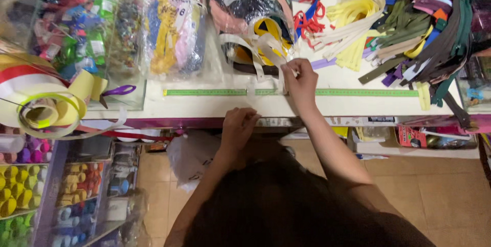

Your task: The person picks up zippers from a bag and a pile, aligns them against a ruler on a counter, and places them back down.

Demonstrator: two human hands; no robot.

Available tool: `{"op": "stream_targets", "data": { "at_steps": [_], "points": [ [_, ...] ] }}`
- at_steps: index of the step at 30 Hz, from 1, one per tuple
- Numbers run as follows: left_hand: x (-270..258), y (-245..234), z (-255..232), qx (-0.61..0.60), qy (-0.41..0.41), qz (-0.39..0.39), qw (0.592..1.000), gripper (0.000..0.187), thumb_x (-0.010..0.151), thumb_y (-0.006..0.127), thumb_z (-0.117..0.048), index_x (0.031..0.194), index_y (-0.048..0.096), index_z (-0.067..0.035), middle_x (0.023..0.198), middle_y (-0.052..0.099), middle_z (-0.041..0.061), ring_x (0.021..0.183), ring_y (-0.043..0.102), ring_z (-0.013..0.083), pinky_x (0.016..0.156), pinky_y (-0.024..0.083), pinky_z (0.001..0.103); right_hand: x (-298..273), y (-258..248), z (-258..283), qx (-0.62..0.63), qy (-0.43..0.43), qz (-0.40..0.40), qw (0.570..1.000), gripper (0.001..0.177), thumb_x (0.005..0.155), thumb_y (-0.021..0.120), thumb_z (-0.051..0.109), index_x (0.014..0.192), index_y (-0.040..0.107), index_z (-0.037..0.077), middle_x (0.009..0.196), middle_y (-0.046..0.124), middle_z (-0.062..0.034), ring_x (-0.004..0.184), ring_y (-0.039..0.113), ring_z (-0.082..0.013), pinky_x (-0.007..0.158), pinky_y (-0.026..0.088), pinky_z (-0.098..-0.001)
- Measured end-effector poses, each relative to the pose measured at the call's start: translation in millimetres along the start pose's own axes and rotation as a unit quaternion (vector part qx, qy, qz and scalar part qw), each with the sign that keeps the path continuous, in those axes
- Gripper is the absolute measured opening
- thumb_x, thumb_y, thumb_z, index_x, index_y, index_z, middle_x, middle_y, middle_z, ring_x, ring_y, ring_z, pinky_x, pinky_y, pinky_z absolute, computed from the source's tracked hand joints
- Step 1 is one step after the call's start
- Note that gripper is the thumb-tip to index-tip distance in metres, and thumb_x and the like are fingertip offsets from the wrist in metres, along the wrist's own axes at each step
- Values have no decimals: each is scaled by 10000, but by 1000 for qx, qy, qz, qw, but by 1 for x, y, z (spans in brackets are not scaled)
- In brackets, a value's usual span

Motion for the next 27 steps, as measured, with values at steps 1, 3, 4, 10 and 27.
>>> {"op": "stream_targets", "data": {
  "at_steps": [1,3,4,10,27],
  "points": [
    [0,-2,-2,1,3,-2,1000,145,872,750,-246,912,652,-145,697,648,-16,666,628,171,717,472,304,10,7,3,2,-3,0,1000,119,876,778,130,927,675,101,717,635,-27,552,459,-87,516,387,-231],
    [-4,-6,-5,7,0,-5,1000,120,878,744,-209,896,650,-138,692,652,8,660,632,187,708,485,307,26,32,17,-41,-56,52,996,179,889,761,127,947,606,58,777,680,-106,548,535,-160,526,441,-297],
    [-6,-10,-4,8,2,-7,1000,120,878,744,-209,896,650,-138,692,652,8,660,632,187,708,485,307,31,43,25,-40,-58,52,996,179,889,761,127,947,606,58,777,680,-106,548,535,-160,526,441,-297],
    [-11,-10,10,7,-29,1,1000,89,901,711,-192,914,657,-123,712,664,49,667,637,233,691,484,323,65,125,11,-132,-255,64,956,65,933,670,136,909,621,99,721,629,-71,670,661,-283,643,551,-380],
    [30,109,0,-11,87,90,992,96,845,728,-171,862,660,-105,669,592,84,637,614,295,595,509,407,80,-65,27,-105,-269,-38,957,180,866,650,27,1023,716,85,787,659,-40,604,578,-204,559,508,-296]
  ]
}}
Point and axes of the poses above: each hand's wrist, its own x-axis towards the middle knuckle, its own y-axis out of the palm, z = x × y, the point moved 9 cm from there along x, towards the middle knuckle
